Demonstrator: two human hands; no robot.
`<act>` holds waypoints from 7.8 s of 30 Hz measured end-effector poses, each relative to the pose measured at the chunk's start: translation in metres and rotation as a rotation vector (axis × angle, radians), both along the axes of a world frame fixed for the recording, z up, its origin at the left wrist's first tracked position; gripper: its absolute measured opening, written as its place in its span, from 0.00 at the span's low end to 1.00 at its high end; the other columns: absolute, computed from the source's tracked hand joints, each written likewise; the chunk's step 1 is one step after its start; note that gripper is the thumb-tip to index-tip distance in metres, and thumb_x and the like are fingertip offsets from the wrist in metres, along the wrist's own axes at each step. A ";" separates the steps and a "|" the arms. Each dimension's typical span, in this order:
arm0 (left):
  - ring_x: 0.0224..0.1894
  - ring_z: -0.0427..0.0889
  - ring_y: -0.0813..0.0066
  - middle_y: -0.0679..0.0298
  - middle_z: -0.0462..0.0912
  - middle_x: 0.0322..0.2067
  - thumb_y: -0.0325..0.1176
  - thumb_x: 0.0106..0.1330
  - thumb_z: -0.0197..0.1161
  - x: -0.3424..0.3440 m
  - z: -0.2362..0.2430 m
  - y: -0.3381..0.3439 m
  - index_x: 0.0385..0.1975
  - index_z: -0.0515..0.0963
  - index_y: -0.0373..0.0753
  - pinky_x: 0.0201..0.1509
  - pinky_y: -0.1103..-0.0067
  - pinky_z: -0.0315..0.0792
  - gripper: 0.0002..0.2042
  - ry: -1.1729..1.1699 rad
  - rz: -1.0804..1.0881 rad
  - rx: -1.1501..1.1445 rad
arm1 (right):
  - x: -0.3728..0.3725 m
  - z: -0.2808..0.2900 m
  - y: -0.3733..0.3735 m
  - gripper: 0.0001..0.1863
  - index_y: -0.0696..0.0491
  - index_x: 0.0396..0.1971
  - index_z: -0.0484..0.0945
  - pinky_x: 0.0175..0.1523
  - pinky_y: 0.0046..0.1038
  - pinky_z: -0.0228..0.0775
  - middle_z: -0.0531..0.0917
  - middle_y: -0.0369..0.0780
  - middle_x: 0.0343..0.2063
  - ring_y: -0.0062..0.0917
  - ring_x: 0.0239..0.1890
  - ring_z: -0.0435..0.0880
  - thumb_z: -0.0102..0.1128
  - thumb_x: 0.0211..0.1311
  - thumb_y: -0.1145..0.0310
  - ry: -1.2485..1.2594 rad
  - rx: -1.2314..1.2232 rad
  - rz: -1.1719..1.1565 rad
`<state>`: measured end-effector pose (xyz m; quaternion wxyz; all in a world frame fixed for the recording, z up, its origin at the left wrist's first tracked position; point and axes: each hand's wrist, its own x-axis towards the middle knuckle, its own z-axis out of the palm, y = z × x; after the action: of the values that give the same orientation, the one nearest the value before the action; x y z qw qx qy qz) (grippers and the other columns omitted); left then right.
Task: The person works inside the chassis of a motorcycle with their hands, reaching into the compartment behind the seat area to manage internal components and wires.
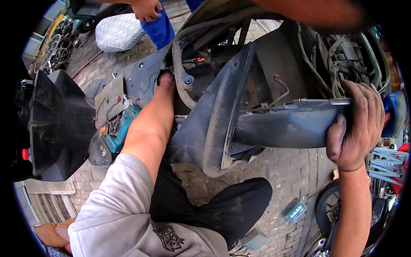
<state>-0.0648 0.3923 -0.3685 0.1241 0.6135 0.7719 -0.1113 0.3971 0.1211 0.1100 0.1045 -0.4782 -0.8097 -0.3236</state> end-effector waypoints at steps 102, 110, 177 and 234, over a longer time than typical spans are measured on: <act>0.57 0.86 0.52 0.45 0.85 0.55 0.31 0.75 0.49 0.004 -0.020 0.012 0.50 0.85 0.33 0.59 0.64 0.81 0.17 -0.436 0.119 0.235 | 0.000 -0.003 -0.001 0.30 0.59 0.56 0.81 0.73 0.46 0.63 0.84 0.50 0.50 0.48 0.59 0.80 0.47 0.59 0.58 0.012 0.009 0.003; 0.58 0.86 0.55 0.48 0.84 0.57 0.32 0.71 0.57 0.024 0.027 -0.014 0.53 0.84 0.35 0.61 0.64 0.81 0.16 -0.299 -0.023 0.126 | -0.008 -0.001 0.001 0.29 0.60 0.53 0.80 0.71 0.49 0.65 0.83 0.51 0.47 0.48 0.54 0.81 0.49 0.55 0.59 0.071 0.020 0.034; 0.44 0.83 0.70 0.62 0.85 0.41 0.40 0.79 0.57 0.059 0.258 -0.210 0.43 0.78 0.39 0.55 0.70 0.78 0.11 -1.877 0.760 0.375 | -0.011 -0.001 -0.009 0.30 0.55 0.55 0.79 0.73 0.47 0.63 0.83 0.46 0.47 0.43 0.55 0.80 0.52 0.49 0.62 0.166 0.101 0.093; 0.49 0.82 0.56 0.48 0.86 0.46 0.48 0.77 0.58 0.060 0.206 -0.187 0.52 0.79 0.31 0.56 0.67 0.73 0.22 -1.224 0.492 0.358 | -0.019 0.006 -0.006 0.28 0.58 0.51 0.79 0.71 0.49 0.64 0.81 0.49 0.45 0.47 0.53 0.80 0.53 0.49 0.62 0.136 0.045 0.062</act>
<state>-0.0043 0.2053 -0.1624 0.4565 0.3836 0.6862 0.4166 0.3785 0.1146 0.1156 0.1799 -0.4713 -0.8078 -0.3049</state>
